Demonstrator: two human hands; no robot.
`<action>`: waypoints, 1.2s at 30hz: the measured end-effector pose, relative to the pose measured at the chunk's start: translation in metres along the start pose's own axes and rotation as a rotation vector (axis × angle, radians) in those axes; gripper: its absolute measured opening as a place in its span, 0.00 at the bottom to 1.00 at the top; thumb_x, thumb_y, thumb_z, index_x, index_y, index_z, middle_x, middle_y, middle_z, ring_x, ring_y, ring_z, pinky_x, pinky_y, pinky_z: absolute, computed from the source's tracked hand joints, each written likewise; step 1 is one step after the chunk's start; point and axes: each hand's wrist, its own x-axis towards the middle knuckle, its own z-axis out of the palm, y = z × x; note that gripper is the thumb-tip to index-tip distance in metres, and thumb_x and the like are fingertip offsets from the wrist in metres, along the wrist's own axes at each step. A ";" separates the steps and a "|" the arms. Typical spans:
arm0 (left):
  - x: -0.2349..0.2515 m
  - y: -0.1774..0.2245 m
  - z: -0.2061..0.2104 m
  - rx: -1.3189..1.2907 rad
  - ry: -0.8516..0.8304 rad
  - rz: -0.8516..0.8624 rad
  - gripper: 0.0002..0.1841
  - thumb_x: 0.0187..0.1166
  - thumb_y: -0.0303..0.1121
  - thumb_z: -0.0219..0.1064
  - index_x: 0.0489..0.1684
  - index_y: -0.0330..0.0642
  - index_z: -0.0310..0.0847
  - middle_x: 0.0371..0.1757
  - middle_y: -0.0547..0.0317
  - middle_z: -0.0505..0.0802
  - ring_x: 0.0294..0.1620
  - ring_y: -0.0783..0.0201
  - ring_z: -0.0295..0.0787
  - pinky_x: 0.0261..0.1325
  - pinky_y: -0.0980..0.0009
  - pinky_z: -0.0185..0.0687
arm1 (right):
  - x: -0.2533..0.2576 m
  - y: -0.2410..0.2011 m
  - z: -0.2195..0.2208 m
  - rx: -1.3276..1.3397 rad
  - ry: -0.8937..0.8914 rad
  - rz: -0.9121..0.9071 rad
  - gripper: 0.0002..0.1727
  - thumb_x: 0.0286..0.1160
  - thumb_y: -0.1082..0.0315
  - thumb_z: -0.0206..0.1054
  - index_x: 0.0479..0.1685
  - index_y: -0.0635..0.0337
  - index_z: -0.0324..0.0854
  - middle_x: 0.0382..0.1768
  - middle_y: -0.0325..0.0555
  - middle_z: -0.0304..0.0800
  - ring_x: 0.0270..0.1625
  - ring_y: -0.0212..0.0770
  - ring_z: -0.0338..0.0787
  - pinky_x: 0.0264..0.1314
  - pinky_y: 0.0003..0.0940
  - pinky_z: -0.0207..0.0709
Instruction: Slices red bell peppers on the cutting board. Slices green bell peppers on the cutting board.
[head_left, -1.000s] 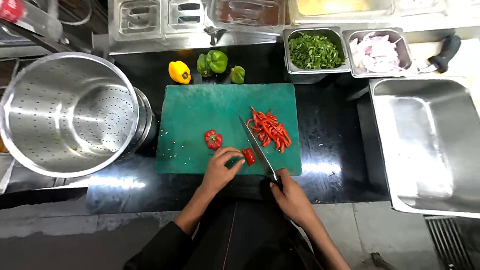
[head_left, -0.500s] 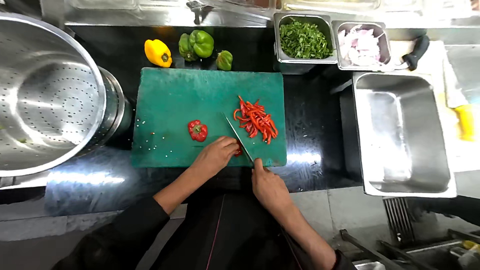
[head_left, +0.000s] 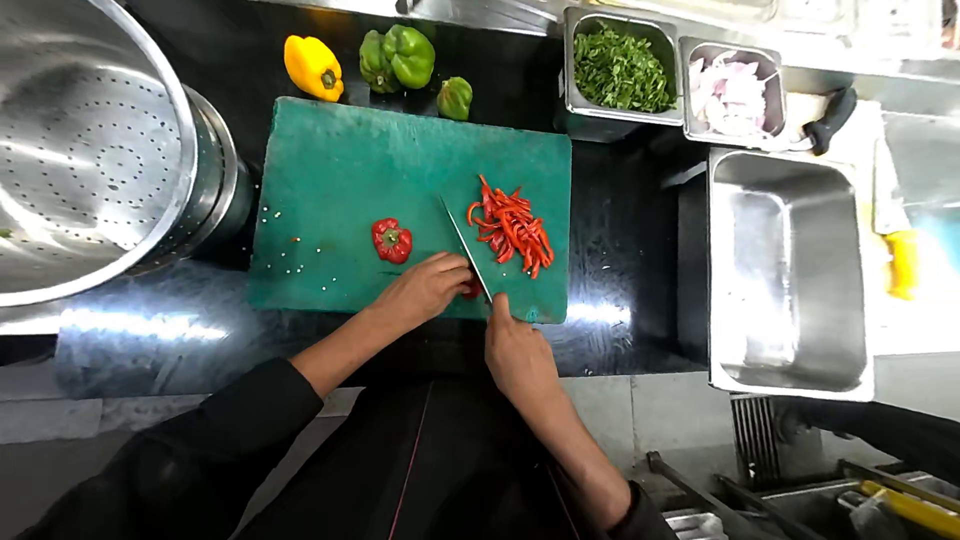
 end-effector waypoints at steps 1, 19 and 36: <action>0.000 0.000 0.000 -0.008 0.007 -0.006 0.05 0.78 0.26 0.70 0.40 0.36 0.92 0.49 0.50 0.93 0.57 0.53 0.90 0.68 0.64 0.83 | -0.006 0.001 -0.004 -0.013 -0.028 0.005 0.14 0.93 0.61 0.51 0.67 0.54 0.69 0.33 0.53 0.89 0.38 0.58 0.94 0.38 0.53 0.85; -0.010 -0.012 0.003 -0.035 0.076 0.058 0.06 0.79 0.27 0.69 0.41 0.36 0.92 0.49 0.51 0.94 0.58 0.56 0.92 0.69 0.65 0.84 | -0.001 -0.004 -0.002 -0.051 -0.073 0.014 0.16 0.94 0.58 0.49 0.70 0.54 0.68 0.35 0.55 0.90 0.41 0.59 0.94 0.41 0.54 0.85; -0.013 -0.021 0.001 -0.024 0.101 0.168 0.08 0.80 0.27 0.67 0.38 0.36 0.93 0.46 0.52 0.96 0.57 0.58 0.93 0.70 0.69 0.83 | 0.004 -0.008 0.002 -0.004 -0.067 -0.018 0.16 0.94 0.58 0.50 0.70 0.55 0.67 0.33 0.55 0.89 0.39 0.59 0.94 0.38 0.54 0.85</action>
